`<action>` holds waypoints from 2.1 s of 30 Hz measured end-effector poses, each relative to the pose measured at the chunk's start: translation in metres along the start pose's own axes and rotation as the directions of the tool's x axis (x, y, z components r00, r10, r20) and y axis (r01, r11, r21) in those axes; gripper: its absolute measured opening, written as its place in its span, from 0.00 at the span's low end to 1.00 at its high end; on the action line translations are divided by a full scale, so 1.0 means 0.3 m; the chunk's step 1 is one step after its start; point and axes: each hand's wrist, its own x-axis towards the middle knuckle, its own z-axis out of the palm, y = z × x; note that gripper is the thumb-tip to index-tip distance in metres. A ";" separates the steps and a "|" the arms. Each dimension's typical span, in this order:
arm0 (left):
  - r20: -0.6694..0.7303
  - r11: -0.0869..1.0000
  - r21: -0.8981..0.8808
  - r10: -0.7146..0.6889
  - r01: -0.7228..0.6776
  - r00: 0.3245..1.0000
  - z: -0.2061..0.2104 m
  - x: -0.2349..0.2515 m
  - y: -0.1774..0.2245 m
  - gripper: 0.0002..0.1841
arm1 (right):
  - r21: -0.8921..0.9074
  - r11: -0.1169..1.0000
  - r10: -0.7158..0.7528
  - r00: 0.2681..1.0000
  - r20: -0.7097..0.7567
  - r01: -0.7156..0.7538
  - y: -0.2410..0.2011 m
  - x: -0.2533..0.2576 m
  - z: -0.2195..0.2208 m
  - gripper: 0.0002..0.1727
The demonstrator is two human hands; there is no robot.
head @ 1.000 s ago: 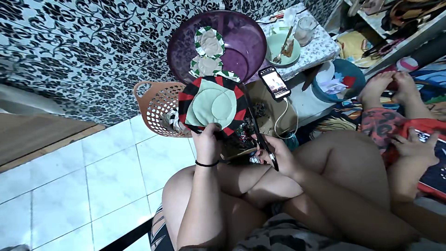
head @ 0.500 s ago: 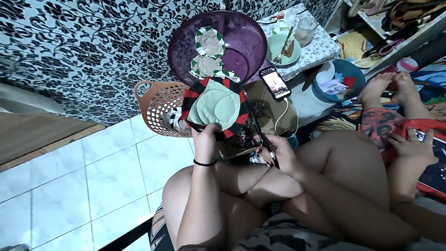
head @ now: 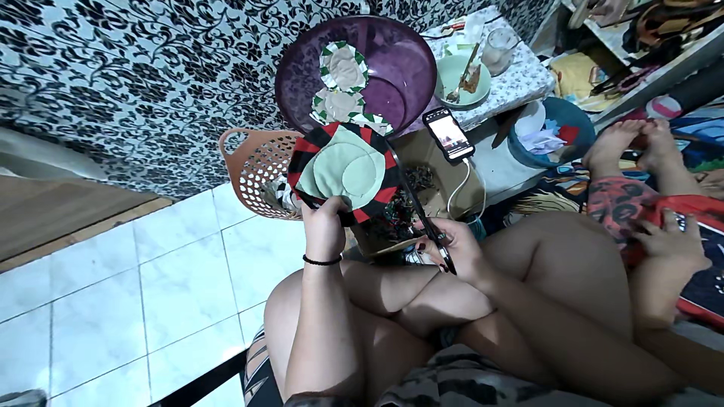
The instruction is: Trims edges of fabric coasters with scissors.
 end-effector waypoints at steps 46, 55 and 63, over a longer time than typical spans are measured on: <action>0.055 0.790 -0.608 -0.056 0.078 0.997 0.166 -0.097 -0.046 0.12 | 0.158 0.987 -0.050 0.993 0.106 0.032 0.015 -0.008 0.038 0.29; 0.044 0.824 -0.565 -0.026 0.046 0.999 0.195 -0.133 -0.058 0.12 | 0.218 0.976 -0.036 0.996 0.077 0.018 0.003 -0.006 0.030 0.27; 0.035 0.834 -0.551 -0.012 0.029 0.999 0.192 -0.131 -0.055 0.13 | 0.168 0.986 -0.008 0.999 0.052 -0.001 -0.003 -0.008 0.028 0.23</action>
